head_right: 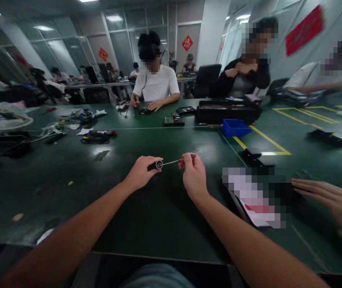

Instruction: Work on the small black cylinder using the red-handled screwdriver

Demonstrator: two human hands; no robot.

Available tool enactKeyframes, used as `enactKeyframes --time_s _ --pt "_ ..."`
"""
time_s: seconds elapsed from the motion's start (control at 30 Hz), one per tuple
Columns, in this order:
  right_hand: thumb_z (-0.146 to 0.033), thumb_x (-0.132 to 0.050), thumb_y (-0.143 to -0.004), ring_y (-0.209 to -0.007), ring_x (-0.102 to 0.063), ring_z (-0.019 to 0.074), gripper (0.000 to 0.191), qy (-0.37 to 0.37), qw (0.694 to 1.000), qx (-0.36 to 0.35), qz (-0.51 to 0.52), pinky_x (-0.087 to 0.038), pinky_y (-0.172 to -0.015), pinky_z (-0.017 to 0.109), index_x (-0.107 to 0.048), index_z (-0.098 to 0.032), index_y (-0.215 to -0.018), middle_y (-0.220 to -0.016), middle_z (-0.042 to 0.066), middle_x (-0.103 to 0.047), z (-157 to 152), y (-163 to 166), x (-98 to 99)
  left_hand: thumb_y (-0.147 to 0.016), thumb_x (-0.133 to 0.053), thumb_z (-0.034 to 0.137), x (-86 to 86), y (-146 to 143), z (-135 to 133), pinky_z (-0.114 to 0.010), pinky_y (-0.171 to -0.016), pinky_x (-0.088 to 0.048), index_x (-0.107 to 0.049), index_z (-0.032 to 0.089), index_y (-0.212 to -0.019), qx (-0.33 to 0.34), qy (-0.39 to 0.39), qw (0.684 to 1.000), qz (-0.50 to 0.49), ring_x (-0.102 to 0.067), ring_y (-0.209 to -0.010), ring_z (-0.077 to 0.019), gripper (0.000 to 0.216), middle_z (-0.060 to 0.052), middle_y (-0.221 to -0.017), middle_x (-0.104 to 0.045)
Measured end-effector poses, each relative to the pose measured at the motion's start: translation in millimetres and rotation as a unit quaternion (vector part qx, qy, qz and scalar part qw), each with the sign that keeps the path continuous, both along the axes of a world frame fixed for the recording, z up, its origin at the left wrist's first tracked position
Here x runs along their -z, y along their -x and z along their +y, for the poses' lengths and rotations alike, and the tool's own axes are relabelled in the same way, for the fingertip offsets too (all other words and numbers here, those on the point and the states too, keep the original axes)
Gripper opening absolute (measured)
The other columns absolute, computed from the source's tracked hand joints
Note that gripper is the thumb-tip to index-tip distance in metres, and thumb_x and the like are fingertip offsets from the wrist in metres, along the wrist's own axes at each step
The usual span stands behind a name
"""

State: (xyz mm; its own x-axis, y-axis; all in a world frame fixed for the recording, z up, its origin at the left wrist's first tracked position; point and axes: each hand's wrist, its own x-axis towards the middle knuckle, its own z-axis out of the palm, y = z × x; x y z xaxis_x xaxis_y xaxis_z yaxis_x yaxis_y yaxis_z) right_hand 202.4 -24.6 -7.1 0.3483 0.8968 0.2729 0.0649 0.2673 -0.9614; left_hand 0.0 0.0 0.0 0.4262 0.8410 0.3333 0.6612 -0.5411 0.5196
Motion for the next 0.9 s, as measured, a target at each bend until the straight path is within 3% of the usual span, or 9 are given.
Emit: enactKeyframes --time_s 0.13,0.43,0.6,0.73,0.9 --pt "-0.046 -0.050 -0.098 -0.075 -0.064 0.0187 0.027 -0.030 0.994 0.019 -0.105 -0.049 -0.074 0.036 -0.060 -0.022 -0.091 -0.080 0.002 -0.067 -10.3 2.6 -11.4 -0.091 -0.071 0.027 0.4 0.5 1.2 -0.048 -0.108 -0.035 -0.067 0.027 -0.125 0.000 -0.003 1.000 0.006 -0.062 -0.116 -0.0243 0.035 -0.003 -0.123 -0.071" --pt "-0.036 -0.045 -0.100 -0.072 -0.066 0.0205 0.020 -0.071 0.953 -0.015 -0.295 -0.046 -0.068 0.033 -0.058 -0.022 -0.095 -0.079 0.004 -0.069 -15.3 2.6 -18.3 -0.091 -0.070 0.027 4.0 0.7 1.0 -0.058 -0.116 -0.025 -0.066 0.029 -0.130 -0.008 0.007 0.998 0.067 -0.058 -0.120 -0.0270 0.040 -0.005 -0.122 -0.069" --pt "-0.035 -0.045 -0.099 -0.073 -0.066 0.0217 0.019 -0.055 0.943 -0.018 -0.328 -0.045 -0.067 0.033 -0.057 -0.022 -0.093 -0.080 0.005 -0.069 -13.3 1.7 -18.3 -0.089 -0.072 0.027 7.1 1.6 4.4 -0.056 -0.109 -0.035 -0.068 0.027 -0.127 -0.003 0.019 0.996 0.092 -0.060 -0.114 -0.0286 0.039 -0.006 -0.117 -0.070" --pt "-0.035 -0.044 -0.099 -0.074 -0.066 0.0223 0.019 -0.046 0.943 -0.012 -0.329 -0.044 -0.067 0.033 -0.057 -0.022 -0.093 -0.081 0.006 -0.069 -12.5 1.1 -18.5 -0.088 -0.072 0.026 5.6 3.3 5.4 -0.047 -0.102 -0.044 -0.069 0.023 -0.123 0.002 0.017 1.000 0.017 -0.062 -0.111 -0.0270 0.034 -0.007 -0.117 -0.070" --pt "-0.035 -0.044 -0.100 -0.075 -0.066 0.0225 0.019 -0.045 0.947 -0.004 -0.318 -0.045 -0.070 0.034 -0.057 -0.022 -0.094 -0.081 0.005 -0.069 -13.3 0.9 -20.2 -0.086 -0.072 0.025 3.1 2.8 6.0 -0.041 -0.099 -0.049 -0.066 0.021 -0.121 -0.051 0.044 0.981 -0.181 -0.064 -0.110 -0.0253 0.036 -0.008 -0.119 -0.069"
